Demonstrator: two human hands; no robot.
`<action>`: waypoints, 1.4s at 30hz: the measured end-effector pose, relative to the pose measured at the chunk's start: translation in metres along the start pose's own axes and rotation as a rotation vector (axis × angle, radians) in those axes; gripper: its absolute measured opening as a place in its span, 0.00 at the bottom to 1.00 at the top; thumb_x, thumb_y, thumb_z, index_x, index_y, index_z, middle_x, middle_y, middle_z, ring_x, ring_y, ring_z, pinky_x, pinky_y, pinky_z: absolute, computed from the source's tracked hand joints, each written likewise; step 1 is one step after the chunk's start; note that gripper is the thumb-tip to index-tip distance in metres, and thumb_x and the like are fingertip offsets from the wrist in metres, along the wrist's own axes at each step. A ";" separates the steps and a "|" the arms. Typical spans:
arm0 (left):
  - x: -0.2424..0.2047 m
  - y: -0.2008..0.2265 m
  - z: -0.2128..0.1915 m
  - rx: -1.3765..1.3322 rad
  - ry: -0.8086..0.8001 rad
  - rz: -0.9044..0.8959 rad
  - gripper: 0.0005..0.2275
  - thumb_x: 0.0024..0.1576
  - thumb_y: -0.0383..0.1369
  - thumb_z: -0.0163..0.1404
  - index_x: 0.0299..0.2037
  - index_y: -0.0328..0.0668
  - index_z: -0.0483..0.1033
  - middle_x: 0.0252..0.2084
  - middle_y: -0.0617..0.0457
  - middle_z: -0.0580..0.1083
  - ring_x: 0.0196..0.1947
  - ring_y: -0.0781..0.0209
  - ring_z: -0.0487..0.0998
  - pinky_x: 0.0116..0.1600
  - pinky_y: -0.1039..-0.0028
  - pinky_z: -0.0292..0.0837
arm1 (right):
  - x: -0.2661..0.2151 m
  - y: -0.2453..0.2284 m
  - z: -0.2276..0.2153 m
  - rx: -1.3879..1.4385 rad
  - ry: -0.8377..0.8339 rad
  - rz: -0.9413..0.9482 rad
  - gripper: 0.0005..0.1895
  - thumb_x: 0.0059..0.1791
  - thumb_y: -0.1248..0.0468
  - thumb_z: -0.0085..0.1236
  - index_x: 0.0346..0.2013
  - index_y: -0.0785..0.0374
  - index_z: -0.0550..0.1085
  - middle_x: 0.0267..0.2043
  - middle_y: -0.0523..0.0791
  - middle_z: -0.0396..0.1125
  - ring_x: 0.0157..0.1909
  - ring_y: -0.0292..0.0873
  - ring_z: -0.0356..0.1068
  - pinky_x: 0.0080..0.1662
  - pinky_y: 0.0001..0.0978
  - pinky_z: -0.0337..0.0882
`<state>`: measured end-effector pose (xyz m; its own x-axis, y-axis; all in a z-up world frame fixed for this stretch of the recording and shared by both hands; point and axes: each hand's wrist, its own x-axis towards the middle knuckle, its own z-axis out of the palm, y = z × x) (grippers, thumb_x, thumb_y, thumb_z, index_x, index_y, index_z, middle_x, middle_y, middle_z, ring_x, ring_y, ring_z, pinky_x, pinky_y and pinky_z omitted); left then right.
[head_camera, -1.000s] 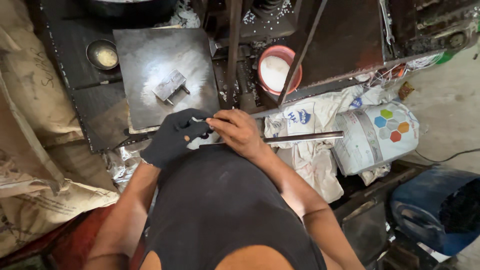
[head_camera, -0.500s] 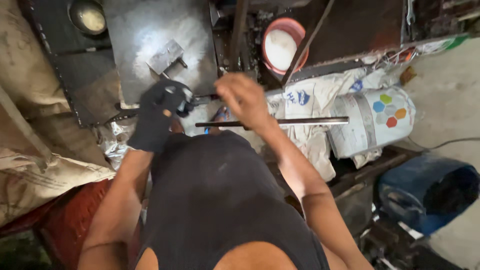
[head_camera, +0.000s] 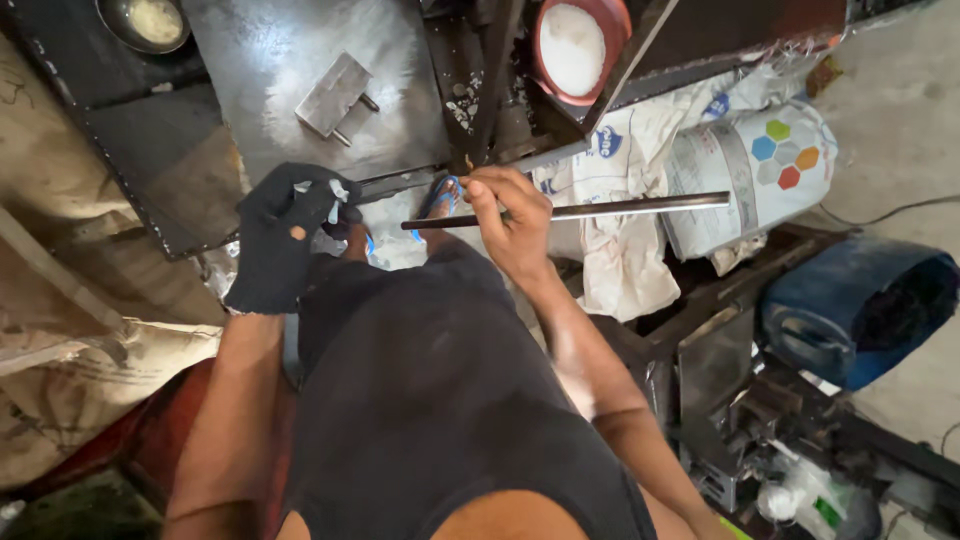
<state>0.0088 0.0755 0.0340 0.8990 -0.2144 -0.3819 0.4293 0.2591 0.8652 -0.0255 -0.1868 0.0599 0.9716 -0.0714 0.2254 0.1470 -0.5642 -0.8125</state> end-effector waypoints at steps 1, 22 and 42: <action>0.002 0.000 -0.003 -0.005 -0.015 0.007 0.06 0.64 0.31 0.51 0.43 0.36 0.77 0.39 0.51 0.79 0.34 0.67 0.79 0.38 0.75 0.75 | -0.004 -0.001 0.001 0.004 0.017 0.018 0.06 0.56 0.70 0.57 0.40 0.71 0.79 0.41 0.49 0.74 0.39 0.42 0.75 0.43 0.30 0.74; 0.000 -0.016 0.008 -0.098 -0.135 -0.033 0.07 0.62 0.31 0.53 0.43 0.34 0.78 0.32 0.52 0.78 0.31 0.66 0.79 0.36 0.75 0.76 | -0.010 -0.023 0.017 -0.033 -0.107 -0.079 0.08 0.53 0.68 0.61 0.47 0.66 0.78 0.46 0.50 0.75 0.46 0.46 0.76 0.47 0.33 0.75; 0.006 0.003 0.131 0.539 -0.280 0.156 0.13 0.59 0.37 0.54 0.46 0.36 0.80 0.35 0.52 0.81 0.36 0.67 0.77 0.41 0.70 0.75 | 0.037 0.039 -0.065 -0.088 -0.528 -0.431 0.12 0.59 0.60 0.48 0.35 0.65 0.66 0.34 0.51 0.61 0.37 0.58 0.65 0.39 0.49 0.64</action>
<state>0.0036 -0.0484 0.0768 0.8593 -0.4702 -0.2013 0.1249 -0.1886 0.9741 0.0041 -0.2652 0.0714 0.7932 0.5724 0.2081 0.5467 -0.5187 -0.6573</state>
